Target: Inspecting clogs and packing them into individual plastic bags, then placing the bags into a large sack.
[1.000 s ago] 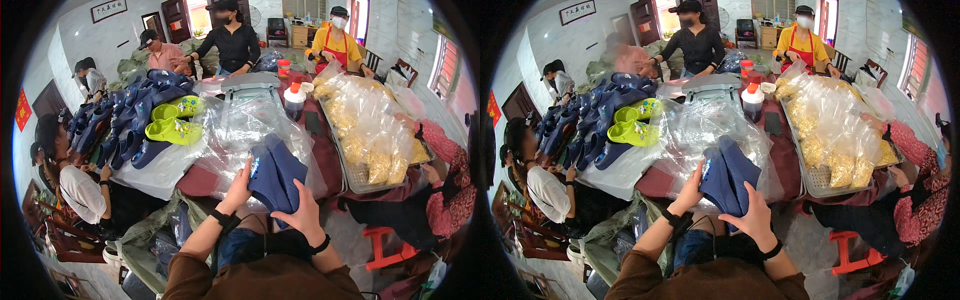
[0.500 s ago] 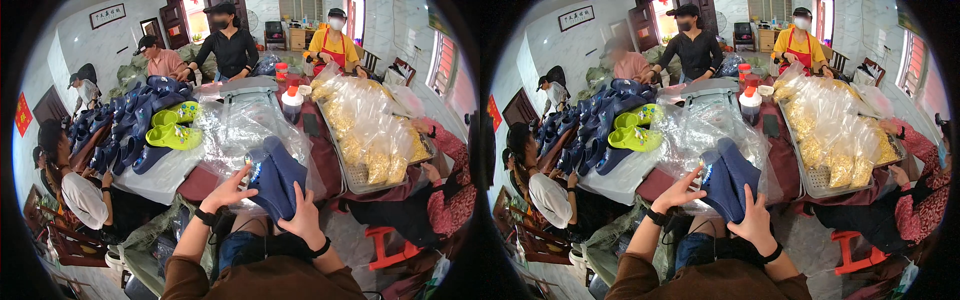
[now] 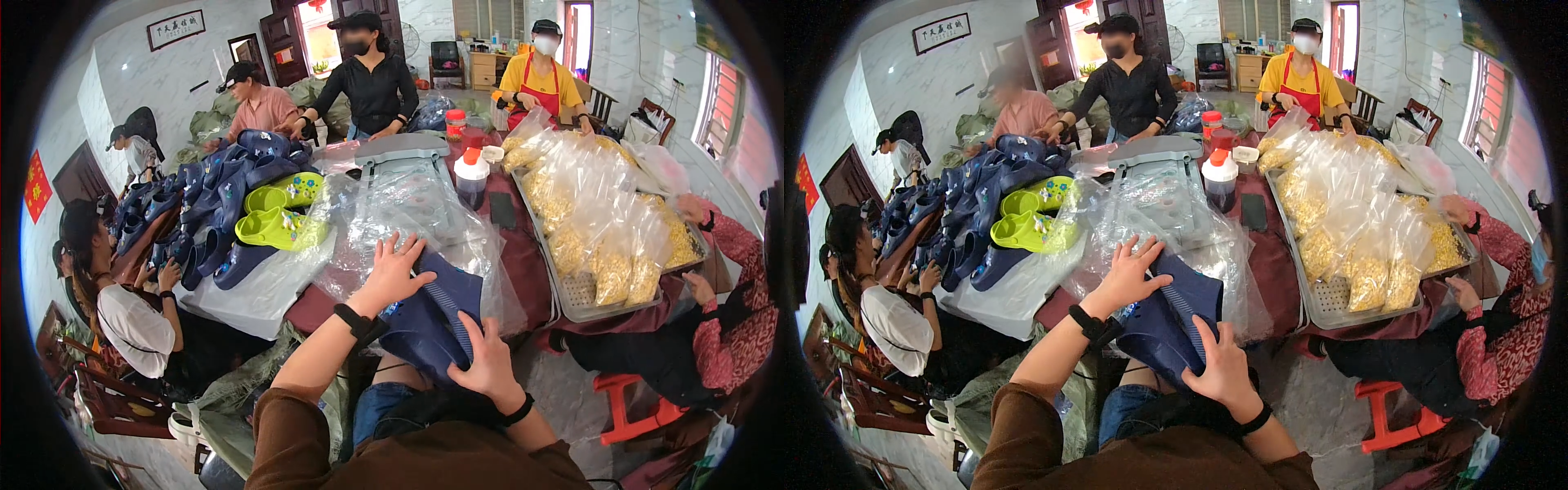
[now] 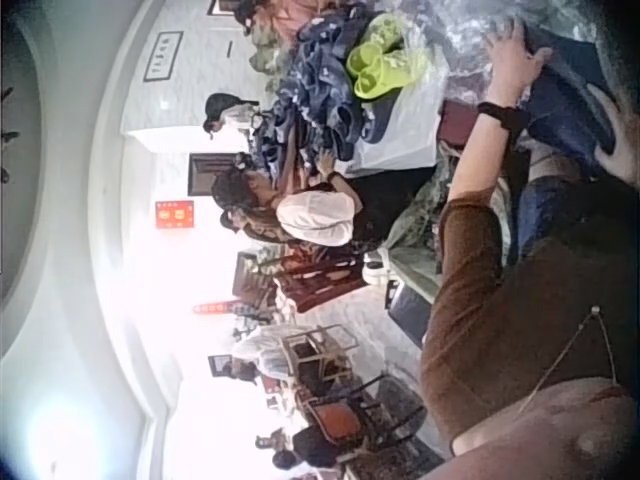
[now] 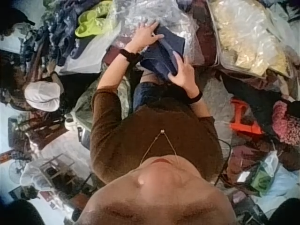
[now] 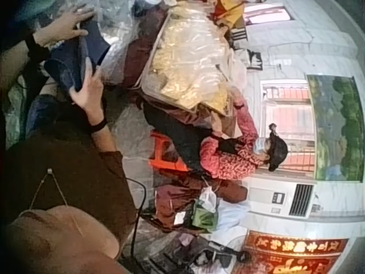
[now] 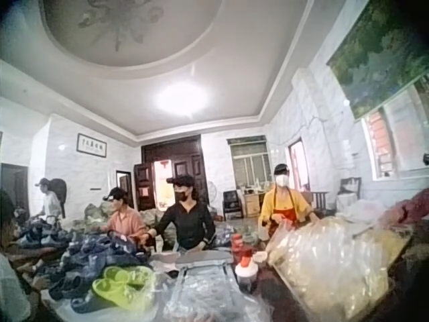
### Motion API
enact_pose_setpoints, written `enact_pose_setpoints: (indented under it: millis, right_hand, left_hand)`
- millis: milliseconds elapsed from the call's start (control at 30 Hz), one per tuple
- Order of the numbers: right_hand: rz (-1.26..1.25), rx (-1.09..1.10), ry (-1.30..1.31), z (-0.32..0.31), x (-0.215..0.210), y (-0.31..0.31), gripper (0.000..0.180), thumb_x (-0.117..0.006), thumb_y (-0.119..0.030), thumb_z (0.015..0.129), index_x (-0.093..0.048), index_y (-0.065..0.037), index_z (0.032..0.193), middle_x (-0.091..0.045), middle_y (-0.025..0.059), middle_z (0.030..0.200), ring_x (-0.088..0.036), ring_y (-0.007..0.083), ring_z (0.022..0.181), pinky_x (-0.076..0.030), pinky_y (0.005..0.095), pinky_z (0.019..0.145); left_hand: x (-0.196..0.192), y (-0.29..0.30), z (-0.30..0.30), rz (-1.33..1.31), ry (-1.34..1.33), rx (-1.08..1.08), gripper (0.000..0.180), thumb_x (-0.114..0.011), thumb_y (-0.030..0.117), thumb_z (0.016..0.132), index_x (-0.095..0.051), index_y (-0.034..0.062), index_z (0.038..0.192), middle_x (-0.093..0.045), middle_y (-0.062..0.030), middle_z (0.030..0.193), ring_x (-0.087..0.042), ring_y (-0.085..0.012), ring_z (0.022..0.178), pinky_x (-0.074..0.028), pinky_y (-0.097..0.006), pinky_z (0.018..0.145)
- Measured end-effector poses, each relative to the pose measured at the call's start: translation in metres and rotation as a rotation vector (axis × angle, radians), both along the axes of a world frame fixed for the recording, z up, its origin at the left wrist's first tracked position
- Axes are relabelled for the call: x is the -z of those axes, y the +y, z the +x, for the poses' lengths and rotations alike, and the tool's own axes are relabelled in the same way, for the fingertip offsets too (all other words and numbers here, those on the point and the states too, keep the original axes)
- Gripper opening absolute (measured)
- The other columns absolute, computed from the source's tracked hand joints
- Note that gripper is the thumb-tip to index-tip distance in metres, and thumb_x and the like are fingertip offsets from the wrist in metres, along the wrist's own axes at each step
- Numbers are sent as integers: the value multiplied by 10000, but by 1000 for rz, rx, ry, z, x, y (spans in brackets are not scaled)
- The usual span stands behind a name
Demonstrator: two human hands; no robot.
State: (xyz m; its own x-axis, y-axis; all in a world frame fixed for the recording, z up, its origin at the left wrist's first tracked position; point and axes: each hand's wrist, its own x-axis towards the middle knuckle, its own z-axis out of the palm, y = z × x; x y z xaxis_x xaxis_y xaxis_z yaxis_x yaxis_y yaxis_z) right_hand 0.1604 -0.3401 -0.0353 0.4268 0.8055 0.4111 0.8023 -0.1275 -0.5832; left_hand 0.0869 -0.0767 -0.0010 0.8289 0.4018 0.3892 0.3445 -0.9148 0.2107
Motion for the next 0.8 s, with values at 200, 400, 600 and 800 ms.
enact_pose_setpoints:
  millis: [200,400,600,800]
  right_hand:
    - [33,-87,-29,3,1,1,852,-778,-235,650,-467,-130,1436,-468,222,1158,-598,433,963,-536,488,799]
    - [102,-15,92,2,10,12,760,-751,-185,671,-496,-94,1381,-517,208,1108,-599,431,974,-524,475,818]
    - [223,-15,176,8,19,19,738,-737,-110,710,-452,-56,1389,-528,236,1147,-564,447,1052,-491,494,895]
    - [257,-33,170,6,18,24,741,-736,-86,711,-450,-59,1394,-544,241,1174,-555,446,1084,-476,491,923]
  left_hand:
    - [-4,-2,-4,-231,18,221,568,-711,224,881,-540,101,1409,-468,-154,1522,-364,-474,1408,-284,-528,1189]
    - [-28,-45,-21,-266,66,517,573,-707,164,888,-524,125,1430,-449,-187,1529,-347,-492,1417,-283,-518,1196]
    - [3,-51,-64,-128,-406,42,641,-768,211,854,-509,67,1422,-462,-230,1460,-399,-437,1375,-331,-479,1140]
    - [75,-17,-94,-1063,-723,-206,863,-760,289,906,-247,-24,1525,-476,-198,1417,-471,-314,1320,-389,-413,1093]
